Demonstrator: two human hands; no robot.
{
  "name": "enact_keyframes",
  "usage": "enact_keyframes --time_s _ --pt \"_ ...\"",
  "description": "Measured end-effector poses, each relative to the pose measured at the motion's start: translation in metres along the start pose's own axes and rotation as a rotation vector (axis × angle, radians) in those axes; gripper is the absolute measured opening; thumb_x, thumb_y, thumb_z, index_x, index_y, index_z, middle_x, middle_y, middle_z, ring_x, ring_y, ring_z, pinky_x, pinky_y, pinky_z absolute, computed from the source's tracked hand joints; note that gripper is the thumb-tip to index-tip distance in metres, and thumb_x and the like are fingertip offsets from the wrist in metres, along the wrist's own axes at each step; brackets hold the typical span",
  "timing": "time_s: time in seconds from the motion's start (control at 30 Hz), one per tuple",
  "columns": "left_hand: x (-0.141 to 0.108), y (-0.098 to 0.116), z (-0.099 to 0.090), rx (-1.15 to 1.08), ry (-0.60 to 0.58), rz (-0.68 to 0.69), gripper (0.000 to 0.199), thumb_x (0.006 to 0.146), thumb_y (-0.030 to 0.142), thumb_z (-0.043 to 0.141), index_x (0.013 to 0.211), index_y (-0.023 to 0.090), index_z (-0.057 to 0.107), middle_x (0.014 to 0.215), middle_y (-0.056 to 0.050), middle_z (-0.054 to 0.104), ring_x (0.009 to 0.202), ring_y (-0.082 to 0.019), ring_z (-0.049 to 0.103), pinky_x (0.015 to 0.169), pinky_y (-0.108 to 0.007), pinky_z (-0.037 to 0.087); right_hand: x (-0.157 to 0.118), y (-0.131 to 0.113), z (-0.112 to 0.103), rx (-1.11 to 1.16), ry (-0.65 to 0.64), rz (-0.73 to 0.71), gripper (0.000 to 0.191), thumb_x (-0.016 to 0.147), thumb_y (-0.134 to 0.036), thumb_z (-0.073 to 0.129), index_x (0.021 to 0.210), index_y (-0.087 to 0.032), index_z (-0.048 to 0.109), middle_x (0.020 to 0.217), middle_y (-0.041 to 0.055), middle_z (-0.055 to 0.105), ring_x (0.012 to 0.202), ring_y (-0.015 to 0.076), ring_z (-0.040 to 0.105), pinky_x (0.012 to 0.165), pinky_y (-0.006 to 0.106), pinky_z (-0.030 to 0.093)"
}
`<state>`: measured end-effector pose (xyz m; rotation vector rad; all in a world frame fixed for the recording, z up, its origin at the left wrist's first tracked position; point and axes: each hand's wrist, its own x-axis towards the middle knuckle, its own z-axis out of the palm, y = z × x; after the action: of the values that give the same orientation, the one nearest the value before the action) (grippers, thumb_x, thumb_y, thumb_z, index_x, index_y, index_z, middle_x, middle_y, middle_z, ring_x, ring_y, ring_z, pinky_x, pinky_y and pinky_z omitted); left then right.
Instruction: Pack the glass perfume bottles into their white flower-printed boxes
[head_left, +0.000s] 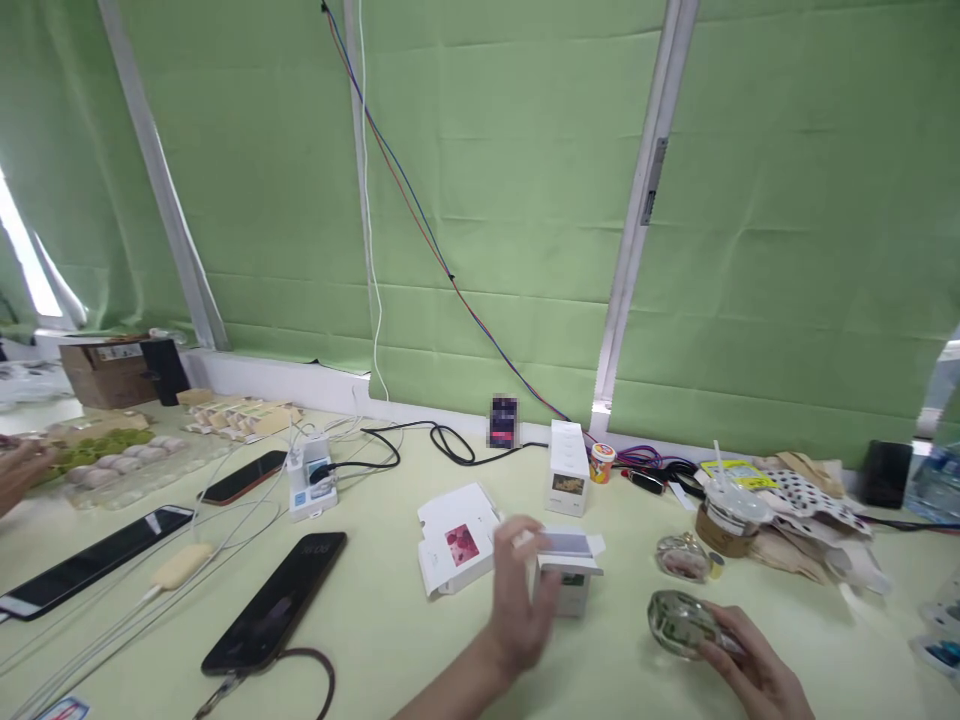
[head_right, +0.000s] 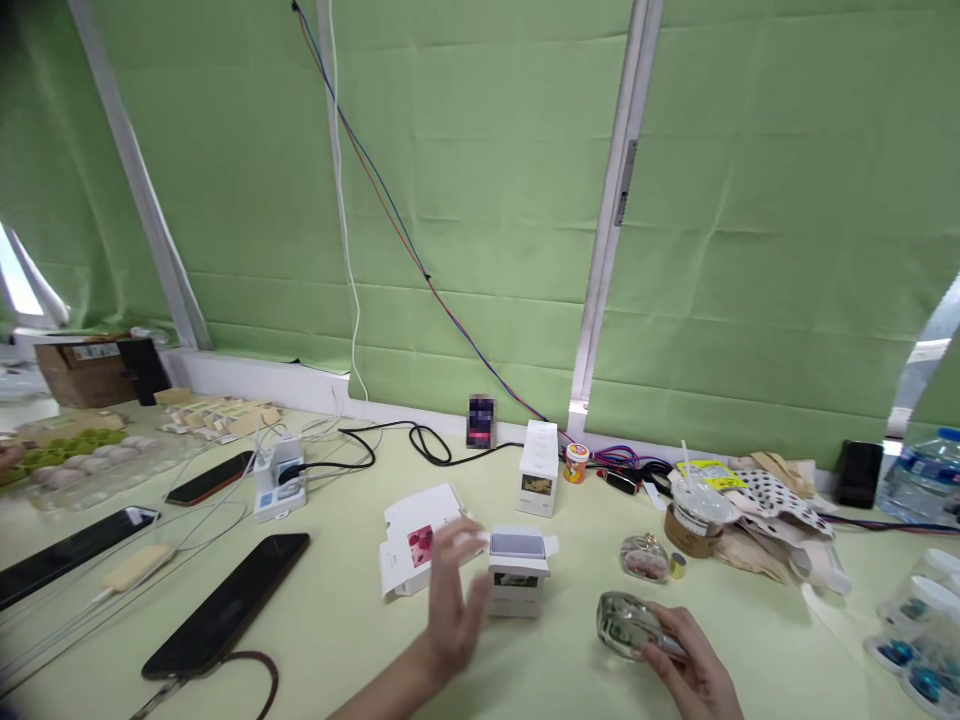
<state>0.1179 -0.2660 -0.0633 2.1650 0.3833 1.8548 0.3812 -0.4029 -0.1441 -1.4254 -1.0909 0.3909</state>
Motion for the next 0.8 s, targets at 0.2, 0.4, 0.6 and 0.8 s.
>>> enact_keyframes --time_s 0.2,0.4,0.6,0.8 --pt "0.028 -0.034 -0.018 -0.169 -0.27 -0.623 0.023 0.086 0.039 0.061 0.103 0.024 0.064 0.119 -0.008 0.057 0.116 -0.027 0.051 0.102 -0.042 0.037 0.04 -0.063 0.034 0.027 0.123 -0.112 0.037 0.077 -0.041 0.069 0.109 -0.023 0.065 0.108 0.0053 0.066 0.083 0.0223 0.071 0.072 0.028 0.061" --pt "0.002 -0.035 -0.008 -0.26 -0.504 -0.779 0.037 0.066 0.026 0.078 0.103 0.024 0.071 0.118 -0.007 0.064 0.109 -0.027 0.058 0.09 -0.034 0.045 0.067 -0.105 0.081 -0.137 -0.049 -0.403 0.03 0.088 -0.033 0.059 0.117 -0.026 0.062 0.107 0.0055 0.059 0.098 0.0213 0.061 0.079 0.03 0.057" --pt "-0.003 -0.032 -0.004 -0.235 -0.523 -0.733 0.037 0.068 0.021 0.075 0.104 0.02 0.069 0.101 -0.004 0.069 0.094 -0.024 0.062 0.079 -0.028 0.047 0.064 -0.103 0.1 -0.354 -0.284 -0.546 0.028 0.094 -0.023 0.049 0.121 -0.026 0.056 0.096 0.0041 0.054 0.087 0.0205 0.061 0.076 0.033 0.052" --pt "-0.008 -0.032 -0.003 -0.245 -0.475 -0.733 0.052 0.073 0.022 0.071 0.123 0.024 0.059 0.111 -0.005 0.066 0.1 -0.024 0.06 0.087 -0.032 0.048 0.064 -0.111 0.095 -0.509 -0.409 -0.534 0.027 0.094 -0.015 0.047 0.118 -0.025 0.051 0.097 0.0043 0.053 0.085 0.0198 0.062 0.075 0.032 0.051"
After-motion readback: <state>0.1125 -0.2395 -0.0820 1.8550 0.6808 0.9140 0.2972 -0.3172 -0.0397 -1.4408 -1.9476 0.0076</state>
